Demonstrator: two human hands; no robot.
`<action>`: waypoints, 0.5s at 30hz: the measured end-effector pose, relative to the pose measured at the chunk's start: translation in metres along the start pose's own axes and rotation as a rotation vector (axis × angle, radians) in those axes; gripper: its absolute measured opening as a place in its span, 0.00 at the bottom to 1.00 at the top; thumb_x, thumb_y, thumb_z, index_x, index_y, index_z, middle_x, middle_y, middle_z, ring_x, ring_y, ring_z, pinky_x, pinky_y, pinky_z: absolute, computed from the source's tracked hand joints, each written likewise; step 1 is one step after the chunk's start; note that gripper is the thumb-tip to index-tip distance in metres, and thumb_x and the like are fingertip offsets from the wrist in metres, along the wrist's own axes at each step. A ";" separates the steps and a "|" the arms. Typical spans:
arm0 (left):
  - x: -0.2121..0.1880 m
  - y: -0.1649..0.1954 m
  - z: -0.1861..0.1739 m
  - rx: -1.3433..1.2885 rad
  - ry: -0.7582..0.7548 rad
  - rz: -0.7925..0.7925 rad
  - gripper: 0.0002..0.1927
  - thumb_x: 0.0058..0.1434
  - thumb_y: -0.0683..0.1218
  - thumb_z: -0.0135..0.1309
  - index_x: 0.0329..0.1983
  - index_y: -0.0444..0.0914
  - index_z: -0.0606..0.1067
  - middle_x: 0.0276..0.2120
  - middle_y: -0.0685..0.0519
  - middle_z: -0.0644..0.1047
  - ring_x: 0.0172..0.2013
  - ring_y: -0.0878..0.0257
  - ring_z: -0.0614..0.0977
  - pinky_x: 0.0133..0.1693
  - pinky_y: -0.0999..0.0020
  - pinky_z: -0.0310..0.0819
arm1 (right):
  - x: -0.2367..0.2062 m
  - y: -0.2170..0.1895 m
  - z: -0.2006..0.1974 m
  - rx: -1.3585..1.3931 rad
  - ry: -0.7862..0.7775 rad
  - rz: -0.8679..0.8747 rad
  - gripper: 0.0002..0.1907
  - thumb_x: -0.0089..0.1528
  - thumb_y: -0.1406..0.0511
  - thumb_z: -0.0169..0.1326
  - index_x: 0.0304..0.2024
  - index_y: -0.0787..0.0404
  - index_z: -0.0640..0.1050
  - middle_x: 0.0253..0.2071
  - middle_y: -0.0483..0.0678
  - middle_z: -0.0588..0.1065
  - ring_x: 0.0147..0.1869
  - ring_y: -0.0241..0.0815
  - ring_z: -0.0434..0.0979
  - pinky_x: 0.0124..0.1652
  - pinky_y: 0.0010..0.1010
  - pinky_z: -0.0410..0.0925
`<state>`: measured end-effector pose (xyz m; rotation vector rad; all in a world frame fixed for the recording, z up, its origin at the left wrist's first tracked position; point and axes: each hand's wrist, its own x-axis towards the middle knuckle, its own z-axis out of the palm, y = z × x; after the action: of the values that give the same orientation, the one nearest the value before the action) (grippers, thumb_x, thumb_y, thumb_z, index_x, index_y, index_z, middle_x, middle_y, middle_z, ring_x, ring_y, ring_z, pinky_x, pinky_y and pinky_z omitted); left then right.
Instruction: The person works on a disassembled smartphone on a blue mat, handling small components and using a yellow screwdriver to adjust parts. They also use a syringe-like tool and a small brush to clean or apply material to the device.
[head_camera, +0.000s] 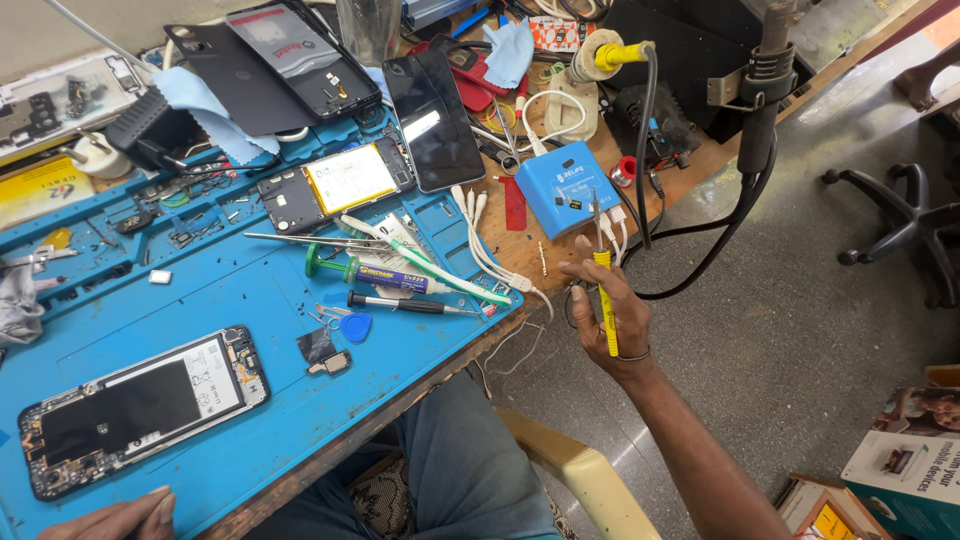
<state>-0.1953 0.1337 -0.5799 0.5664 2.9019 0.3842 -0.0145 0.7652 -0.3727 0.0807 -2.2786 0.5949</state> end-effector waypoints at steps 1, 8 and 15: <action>0.001 -0.005 0.005 -0.020 0.023 0.006 0.14 0.59 0.56 0.64 0.41 0.43 0.85 0.29 0.50 0.86 0.31 0.58 0.90 0.39 0.66 0.87 | 0.000 0.001 0.000 -0.009 -0.007 -0.005 0.27 0.66 0.77 0.54 0.65 0.59 0.62 0.62 0.56 0.76 0.75 0.53 0.70 0.66 0.42 0.70; 0.002 -0.019 0.020 -0.110 0.151 0.116 0.15 0.57 0.56 0.63 0.42 0.43 0.84 0.32 0.49 0.85 0.34 0.57 0.88 0.42 0.65 0.85 | 0.005 0.000 -0.005 -0.101 -0.085 -0.050 0.27 0.66 0.74 0.56 0.65 0.58 0.62 0.64 0.55 0.74 0.74 0.50 0.71 0.67 0.44 0.66; 0.004 -0.008 0.013 -0.020 0.033 -0.024 0.15 0.59 0.57 0.64 0.42 0.44 0.85 0.31 0.51 0.86 0.32 0.59 0.89 0.41 0.67 0.87 | 0.024 0.006 -0.006 -0.115 -0.252 -0.179 0.33 0.66 0.52 0.59 0.65 0.56 0.61 0.67 0.57 0.71 0.75 0.53 0.69 0.71 0.49 0.57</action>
<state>-0.1992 0.1314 -0.5953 0.5268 2.9303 0.4229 -0.0291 0.7760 -0.3545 0.3155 -2.5099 0.3761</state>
